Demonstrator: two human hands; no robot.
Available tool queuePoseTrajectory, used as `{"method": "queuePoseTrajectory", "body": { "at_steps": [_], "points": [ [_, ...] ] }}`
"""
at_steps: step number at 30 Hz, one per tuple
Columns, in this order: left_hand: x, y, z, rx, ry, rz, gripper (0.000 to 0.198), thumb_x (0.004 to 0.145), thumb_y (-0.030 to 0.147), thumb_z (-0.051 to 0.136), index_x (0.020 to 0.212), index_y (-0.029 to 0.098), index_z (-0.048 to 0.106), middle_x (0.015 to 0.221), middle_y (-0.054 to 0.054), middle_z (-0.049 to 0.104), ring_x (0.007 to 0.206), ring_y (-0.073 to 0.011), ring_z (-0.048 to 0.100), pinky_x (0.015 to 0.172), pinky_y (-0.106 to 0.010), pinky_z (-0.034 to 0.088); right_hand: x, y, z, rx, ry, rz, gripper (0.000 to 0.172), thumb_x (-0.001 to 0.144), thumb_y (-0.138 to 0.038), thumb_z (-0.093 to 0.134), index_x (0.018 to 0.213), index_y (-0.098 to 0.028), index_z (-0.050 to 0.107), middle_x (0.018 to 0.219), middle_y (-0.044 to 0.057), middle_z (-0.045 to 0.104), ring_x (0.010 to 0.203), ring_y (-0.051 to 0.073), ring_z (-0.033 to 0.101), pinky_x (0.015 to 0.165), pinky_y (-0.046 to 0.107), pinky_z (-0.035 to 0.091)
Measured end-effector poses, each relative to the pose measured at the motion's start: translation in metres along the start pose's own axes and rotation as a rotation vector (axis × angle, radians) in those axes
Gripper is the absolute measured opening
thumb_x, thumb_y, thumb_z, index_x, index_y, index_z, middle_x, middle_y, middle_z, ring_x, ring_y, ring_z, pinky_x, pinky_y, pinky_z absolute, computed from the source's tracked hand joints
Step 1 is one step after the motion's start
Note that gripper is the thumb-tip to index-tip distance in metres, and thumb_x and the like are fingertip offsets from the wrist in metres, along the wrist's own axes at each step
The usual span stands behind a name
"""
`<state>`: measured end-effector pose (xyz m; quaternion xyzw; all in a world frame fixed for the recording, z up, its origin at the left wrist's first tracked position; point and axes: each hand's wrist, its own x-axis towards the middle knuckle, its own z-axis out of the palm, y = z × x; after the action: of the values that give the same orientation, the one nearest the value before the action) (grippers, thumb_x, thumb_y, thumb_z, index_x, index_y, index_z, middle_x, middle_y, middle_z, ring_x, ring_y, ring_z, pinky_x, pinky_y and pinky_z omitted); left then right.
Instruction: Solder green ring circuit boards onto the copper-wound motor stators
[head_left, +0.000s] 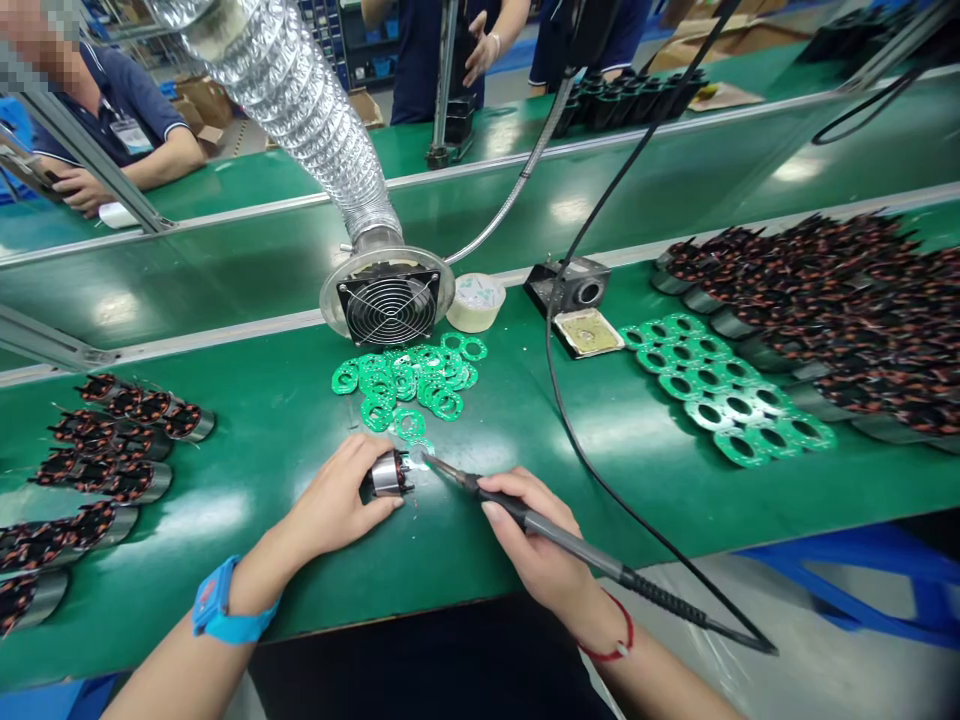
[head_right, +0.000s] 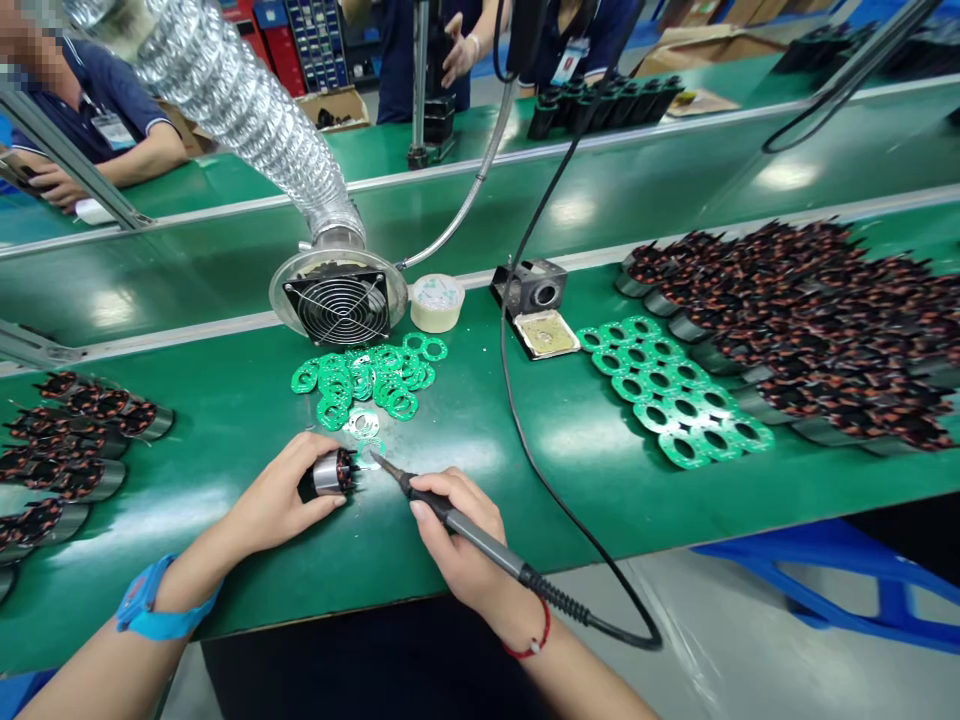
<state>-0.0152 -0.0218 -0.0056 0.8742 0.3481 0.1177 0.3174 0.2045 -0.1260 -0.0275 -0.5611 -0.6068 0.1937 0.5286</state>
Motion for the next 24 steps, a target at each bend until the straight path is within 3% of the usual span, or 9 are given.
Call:
{"method": "queuePoseTrajectory", "body": {
  "at_steps": [3, 6, 9, 12, 15, 19, 21, 24],
  "points": [
    [0.0, 0.001, 0.0, 0.004, 0.002, -0.01, 0.04, 0.081, 0.026, 0.061, 0.118, 0.022, 0.044, 0.114, -0.008, 0.054, 0.107, -0.0233, 0.05, 0.094, -0.038, 0.043, -0.001, 0.002, 0.0, -0.012, 0.014, -0.008, 0.018, 0.085, -0.017, 0.056, 0.101, -0.023, 0.061, 0.083, 0.003, 0.064, 0.072, 0.015, 0.062, 0.064, 0.028, 0.053],
    [-0.001, 0.001, 0.0, 0.008, 0.003, -0.009, 0.041, 0.081, 0.026, 0.061, 0.118, 0.022, 0.045, 0.115, -0.008, 0.054, 0.108, -0.0234, 0.05, 0.094, -0.038, 0.042, -0.002, 0.007, 0.0, -0.049, -0.07, -0.046, 0.027, 0.088, -0.016, 0.054, 0.114, -0.024, 0.058, 0.096, 0.005, 0.069, 0.083, 0.017, 0.066, 0.072, 0.03, 0.055],
    [0.0, 0.002, 0.002, 0.004, 0.008, -0.011, 0.041, 0.08, 0.026, 0.062, 0.118, 0.021, 0.046, 0.115, -0.008, 0.055, 0.108, -0.0235, 0.05, 0.095, -0.039, 0.042, 0.002, 0.012, 0.001, -0.074, -0.186, -0.073, 0.034, 0.093, -0.016, 0.046, 0.125, -0.024, 0.05, 0.095, 0.004, 0.072, 0.075, 0.015, 0.069, 0.07, 0.028, 0.055],
    [0.001, 0.006, 0.003, -0.024, 0.03, -0.058, 0.041, 0.078, 0.026, 0.062, 0.116, 0.021, 0.047, 0.111, -0.008, 0.057, 0.105, -0.0241, 0.052, 0.092, -0.04, 0.043, 0.012, 0.01, 0.005, -0.159, -0.252, -0.049, 0.028, 0.094, -0.017, 0.041, 0.118, -0.024, 0.053, 0.093, 0.004, 0.072, 0.079, 0.016, 0.069, 0.073, 0.03, 0.055],
    [0.001, 0.012, 0.004, -0.099, 0.091, -0.196, 0.041, 0.075, 0.027, 0.064, 0.113, 0.02, 0.048, 0.108, -0.007, 0.058, 0.1, -0.0243, 0.055, 0.088, -0.041, 0.044, 0.023, 0.003, 0.012, -0.268, -0.281, 0.011, 0.023, 0.09, -0.019, 0.047, 0.112, -0.022, 0.053, 0.093, 0.006, 0.07, 0.085, 0.021, 0.068, 0.075, 0.035, 0.054],
    [-0.002, 0.014, 0.003, -0.332, 0.115, -0.325, 0.034, 0.077, 0.03, 0.062, 0.106, 0.019, 0.049, 0.098, -0.004, 0.06, 0.088, -0.0202, 0.058, 0.08, -0.036, 0.047, 0.032, -0.008, 0.025, -0.31, -0.34, 0.138, 0.022, 0.088, -0.023, 0.05, 0.111, -0.021, 0.051, 0.074, 0.001, 0.065, 0.068, 0.02, 0.065, 0.061, 0.032, 0.051],
    [-0.004, 0.011, 0.002, -0.48, 0.077, -0.283, 0.036, 0.078, 0.032, 0.061, 0.109, 0.019, 0.048, 0.1, -0.004, 0.06, 0.09, -0.0192, 0.058, 0.08, -0.034, 0.048, 0.033, -0.012, 0.034, -0.219, -0.304, 0.187, 0.023, 0.089, -0.026, 0.051, 0.112, -0.022, 0.051, 0.073, 0.0, 0.065, 0.065, 0.018, 0.065, 0.06, 0.029, 0.051],
    [-0.005, 0.004, -0.001, -0.559, -0.002, -0.176, 0.047, 0.077, 0.029, 0.063, 0.12, 0.02, 0.046, 0.117, -0.007, 0.056, 0.105, -0.0208, 0.056, 0.091, -0.036, 0.046, 0.034, -0.017, 0.045, 0.067, -0.094, 0.24, 0.024, 0.091, -0.028, 0.05, 0.114, -0.024, 0.047, 0.083, 0.002, 0.066, 0.075, 0.016, 0.067, 0.068, 0.028, 0.053]
  ]
}}
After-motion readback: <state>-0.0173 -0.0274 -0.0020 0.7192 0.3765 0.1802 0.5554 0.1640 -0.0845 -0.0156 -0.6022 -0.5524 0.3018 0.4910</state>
